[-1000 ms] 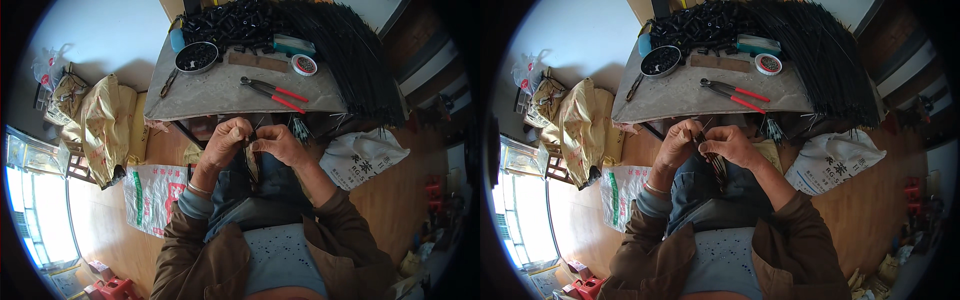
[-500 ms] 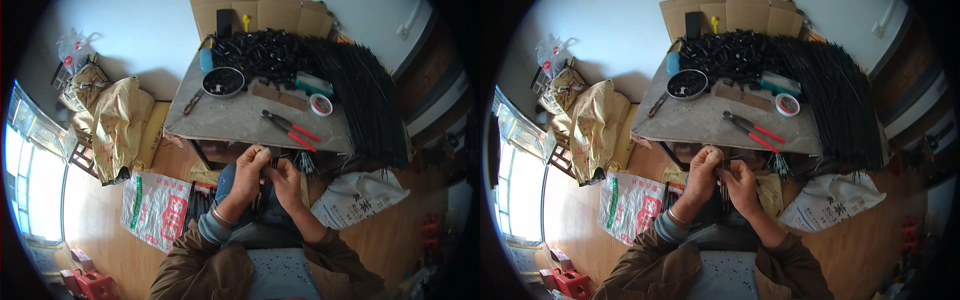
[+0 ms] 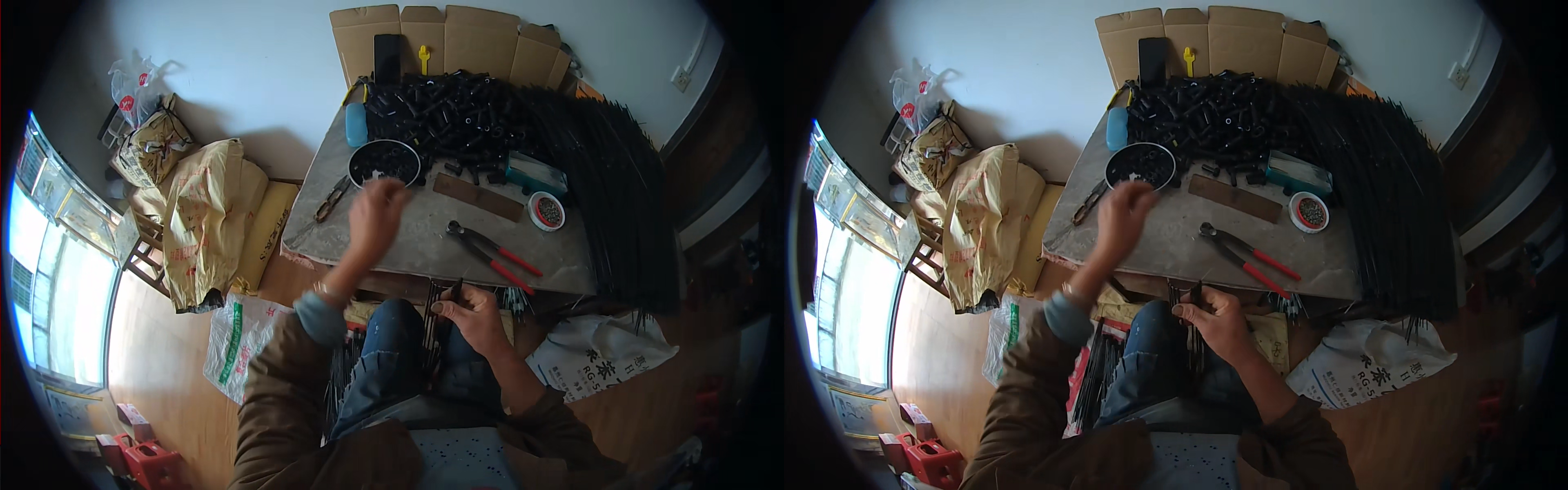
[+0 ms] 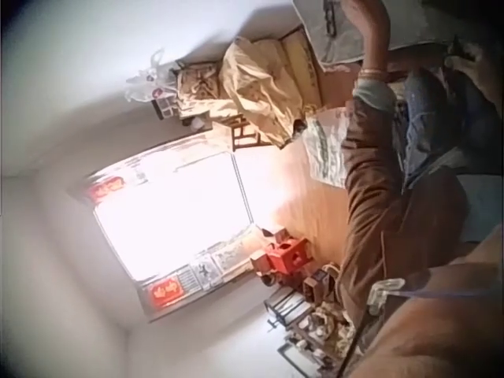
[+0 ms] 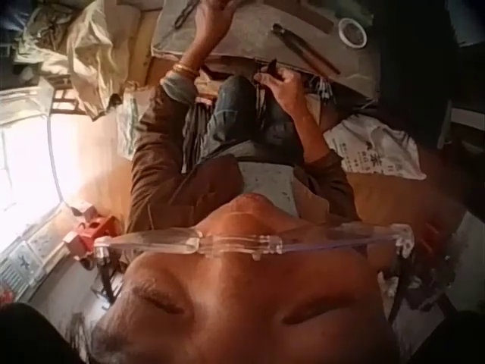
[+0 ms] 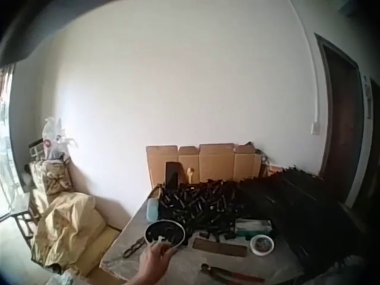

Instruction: Assembling black rods with plastic components and washers using pliers and a measuring jig.

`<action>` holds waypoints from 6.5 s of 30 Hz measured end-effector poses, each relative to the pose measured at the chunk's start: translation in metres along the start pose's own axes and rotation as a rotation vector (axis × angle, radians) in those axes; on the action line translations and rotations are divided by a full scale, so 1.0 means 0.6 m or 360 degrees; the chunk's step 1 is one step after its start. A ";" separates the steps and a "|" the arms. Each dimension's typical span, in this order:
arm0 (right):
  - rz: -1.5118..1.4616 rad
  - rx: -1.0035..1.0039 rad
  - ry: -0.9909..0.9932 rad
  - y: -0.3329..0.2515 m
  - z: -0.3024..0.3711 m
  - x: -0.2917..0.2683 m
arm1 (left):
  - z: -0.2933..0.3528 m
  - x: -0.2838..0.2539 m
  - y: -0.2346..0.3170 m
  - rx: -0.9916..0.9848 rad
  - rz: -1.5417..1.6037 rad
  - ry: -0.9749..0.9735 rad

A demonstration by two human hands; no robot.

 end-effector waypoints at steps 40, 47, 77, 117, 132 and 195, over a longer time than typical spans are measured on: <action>-0.0272 0.0178 -0.0286 0.002 -0.008 -0.024 | 0.133 -0.066 0.125 -0.1521 0.1655 -0.1057; -0.0194 0.0204 -0.0267 0.002 -0.007 -0.013 | 0.136 -0.067 0.112 -0.1717 0.1781 -0.0997; -0.0106 0.0199 -0.0229 0.004 -0.022 -0.001 | 0.135 -0.052 0.079 -0.1837 0.1818 -0.0832; 0.0293 -0.0217 0.0068 -0.019 0.006 0.000 | 0.145 -0.069 0.117 -0.1032 0.1365 -0.0740; -0.0338 0.0347 -0.0326 -0.012 -0.004 -0.026 | 0.155 -0.069 0.111 -0.0756 0.1681 -0.1045; 0.1234 -0.1610 -0.0083 -0.131 -0.043 0.058 | 0.183 -0.085 0.114 -0.1262 0.1620 -0.0208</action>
Point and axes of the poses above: each hand's wrist, its own z-axis away from the middle knuckle, its own x-axis out of the palm, y = z × x, the point moved 1 cm from there along -z, towards the middle knuckle, and after that the axes turned 10 degrees about y, right-handed, at the moved point
